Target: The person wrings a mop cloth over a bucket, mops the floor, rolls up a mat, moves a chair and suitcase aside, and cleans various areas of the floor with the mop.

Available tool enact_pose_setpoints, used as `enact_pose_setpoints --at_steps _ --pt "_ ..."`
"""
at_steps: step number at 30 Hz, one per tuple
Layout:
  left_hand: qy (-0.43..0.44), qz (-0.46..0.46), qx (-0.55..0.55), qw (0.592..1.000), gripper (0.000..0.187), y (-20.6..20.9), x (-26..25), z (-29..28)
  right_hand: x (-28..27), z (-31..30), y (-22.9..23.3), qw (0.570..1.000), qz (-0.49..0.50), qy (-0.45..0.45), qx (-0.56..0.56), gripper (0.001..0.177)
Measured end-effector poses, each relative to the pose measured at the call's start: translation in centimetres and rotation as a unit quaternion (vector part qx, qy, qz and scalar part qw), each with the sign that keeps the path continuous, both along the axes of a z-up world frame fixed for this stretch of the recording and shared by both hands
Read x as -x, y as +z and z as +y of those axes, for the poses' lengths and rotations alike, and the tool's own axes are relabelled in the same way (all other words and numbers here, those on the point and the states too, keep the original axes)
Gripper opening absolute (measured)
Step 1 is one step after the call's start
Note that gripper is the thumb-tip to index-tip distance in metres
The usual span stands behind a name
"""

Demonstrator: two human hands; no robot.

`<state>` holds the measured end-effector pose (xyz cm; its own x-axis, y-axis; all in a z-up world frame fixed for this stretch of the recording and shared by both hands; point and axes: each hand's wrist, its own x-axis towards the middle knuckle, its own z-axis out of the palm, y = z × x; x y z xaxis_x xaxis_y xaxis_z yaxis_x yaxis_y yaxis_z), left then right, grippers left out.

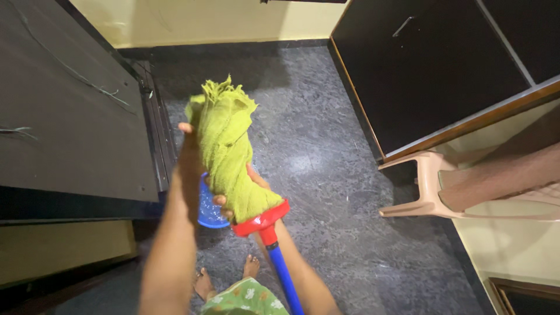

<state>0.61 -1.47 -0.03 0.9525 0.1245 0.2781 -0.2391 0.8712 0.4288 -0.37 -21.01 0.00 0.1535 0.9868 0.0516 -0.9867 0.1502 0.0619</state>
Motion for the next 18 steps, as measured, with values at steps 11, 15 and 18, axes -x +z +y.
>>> enact_pose_setpoints --at_steps 11,15,18 --pt "0.092 -0.015 0.000 0.996 0.081 5.5 -0.3 0.3 0.8 -1.5 3.8 0.994 0.067 -0.012 -0.084 0.062" --pt "0.094 0.092 -0.123 0.984 0.042 3.8 -0.7 0.9 1.2 -3.1 7.2 0.997 0.035 -0.062 -0.020 0.102" --pt "0.121 0.208 -0.298 0.924 0.029 2.5 -1.7 0.6 0.9 -3.2 6.6 0.996 -0.040 -0.045 0.063 0.093"
